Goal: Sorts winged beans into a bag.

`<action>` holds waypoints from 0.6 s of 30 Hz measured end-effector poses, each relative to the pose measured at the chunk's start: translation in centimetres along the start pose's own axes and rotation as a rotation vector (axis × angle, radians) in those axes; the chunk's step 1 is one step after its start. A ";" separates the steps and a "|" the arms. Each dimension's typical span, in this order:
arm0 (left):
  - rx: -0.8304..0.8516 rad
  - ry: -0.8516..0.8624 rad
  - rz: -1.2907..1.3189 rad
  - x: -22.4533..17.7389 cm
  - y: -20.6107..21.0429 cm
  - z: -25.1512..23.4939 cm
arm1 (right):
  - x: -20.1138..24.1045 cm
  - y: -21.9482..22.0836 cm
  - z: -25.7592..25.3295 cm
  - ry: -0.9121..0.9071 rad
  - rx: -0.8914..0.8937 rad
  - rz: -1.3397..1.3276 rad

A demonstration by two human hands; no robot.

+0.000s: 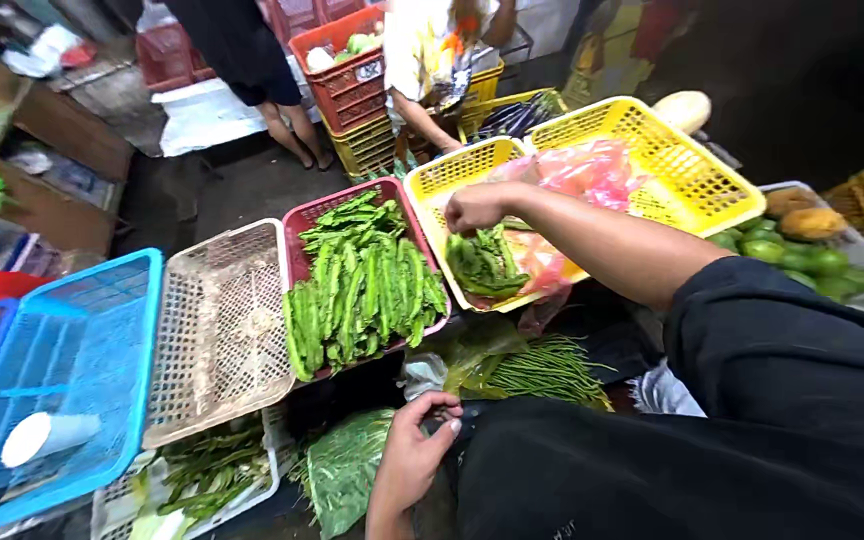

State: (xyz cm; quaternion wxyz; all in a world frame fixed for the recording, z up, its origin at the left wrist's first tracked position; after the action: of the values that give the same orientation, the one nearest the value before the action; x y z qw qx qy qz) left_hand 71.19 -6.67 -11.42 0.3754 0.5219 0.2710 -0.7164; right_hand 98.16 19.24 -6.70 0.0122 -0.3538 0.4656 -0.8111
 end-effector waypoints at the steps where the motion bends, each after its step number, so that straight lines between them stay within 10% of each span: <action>1: 0.043 -0.005 -0.039 -0.3 1.4 -1.4 | -2.4 1.1 2.8 0.144 0.109 -0.076; 4: 0.158 0.056 -0.240 -4.0 5.1 -6.4 | -8.4 2.5 9.1 0.516 0.228 -0.104; 9: 0.155 -0.031 -0.850 -10.4 11.6 -19.2 | -13.8 1.1 10.1 0.327 -0.269 0.062; 13: -0.287 -0.334 -1.145 -8.0 10.5 -29.5 | -13.7 -1.7 9.4 0.207 -0.631 -0.188; 18: -0.564 -0.618 -1.100 -4.5 9.4 -32.1 | -13.9 -1.1 7.6 0.227 -0.413 -0.077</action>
State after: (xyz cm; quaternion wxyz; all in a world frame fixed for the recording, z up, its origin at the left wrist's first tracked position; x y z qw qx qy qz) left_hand 97.15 14.11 -17.00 0.1391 -0.0372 0.5530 -0.8207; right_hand 113.36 19.09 -11.32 -0.1439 -0.2726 0.6062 -0.7331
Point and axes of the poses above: each hand's wrist, its own z-axis away from the middle knuckle, its own y-axis out of the palm, x = y × z, the point moved 5 cm from there along -z, towards the middle knuckle, and after that the axes turned 14 degrees about -y, right-handed, at the moved point
